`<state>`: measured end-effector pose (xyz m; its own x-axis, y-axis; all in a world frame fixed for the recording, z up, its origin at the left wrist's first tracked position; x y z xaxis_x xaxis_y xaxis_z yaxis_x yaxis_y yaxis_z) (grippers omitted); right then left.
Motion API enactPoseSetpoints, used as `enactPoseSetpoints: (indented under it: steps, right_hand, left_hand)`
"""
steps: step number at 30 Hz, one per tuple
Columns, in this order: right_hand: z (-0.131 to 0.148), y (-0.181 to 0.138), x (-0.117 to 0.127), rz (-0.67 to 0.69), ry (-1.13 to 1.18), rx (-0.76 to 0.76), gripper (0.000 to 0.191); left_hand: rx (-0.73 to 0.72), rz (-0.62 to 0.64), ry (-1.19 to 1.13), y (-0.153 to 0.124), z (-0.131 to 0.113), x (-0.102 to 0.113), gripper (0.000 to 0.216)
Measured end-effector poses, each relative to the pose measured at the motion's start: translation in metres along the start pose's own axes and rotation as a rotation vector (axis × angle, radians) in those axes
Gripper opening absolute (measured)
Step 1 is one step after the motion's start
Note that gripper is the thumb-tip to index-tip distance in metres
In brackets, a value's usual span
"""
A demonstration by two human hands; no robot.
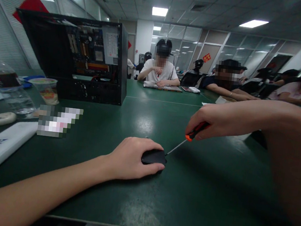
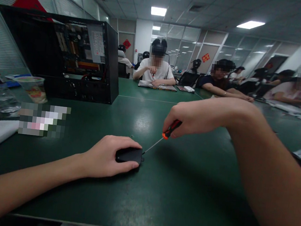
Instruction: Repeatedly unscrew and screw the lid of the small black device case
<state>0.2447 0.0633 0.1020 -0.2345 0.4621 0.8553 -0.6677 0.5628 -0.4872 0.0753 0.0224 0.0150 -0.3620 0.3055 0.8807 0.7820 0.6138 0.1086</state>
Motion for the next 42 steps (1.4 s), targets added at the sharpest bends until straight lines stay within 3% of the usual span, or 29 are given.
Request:
enactPoseSetpoints:
  steps: [6,12,25,31,37,42]
  right_hand:
    - [-0.004,-0.003,0.006,-0.044,0.044,-0.015,0.026]
    - [-0.013,0.003,0.003,0.12,0.057,-0.071,0.037]
    - [-0.013,0.006,0.004,0.125,0.063,-0.064,0.034]
    - [-0.018,0.004,0.007,0.083,0.03,-0.132,0.032]
    - [-0.009,0.011,0.005,0.123,0.044,-0.039,0.035]
    - [-0.02,0.021,0.006,0.111,0.077,0.032,0.037]
  left_hand:
    - [0.003,-0.002,0.011,0.001,0.001,-0.001,0.039]
    - [0.016,0.022,0.044,0.001,0.001,-0.002,0.04]
    - [0.038,0.03,-0.002,0.001,0.002,-0.001,0.038]
    - [0.055,0.033,-0.018,0.0,0.002,-0.001,0.039]
    - [0.068,0.024,-0.024,0.002,0.002,0.0,0.04]
    - [0.098,0.043,-0.024,0.002,0.004,-0.001,0.043]
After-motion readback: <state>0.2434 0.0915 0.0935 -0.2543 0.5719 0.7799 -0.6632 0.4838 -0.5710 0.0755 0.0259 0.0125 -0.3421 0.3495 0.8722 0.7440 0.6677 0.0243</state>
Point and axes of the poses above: each hand's wrist, its own y-axis towards the middle knuckle, its own x-axis out of the back of the hand, z = x × y, the point moved 7 cm from there along y, towards the middle knuckle, and after that the axes turned 14 degrees about z, right-handed, at the moved point
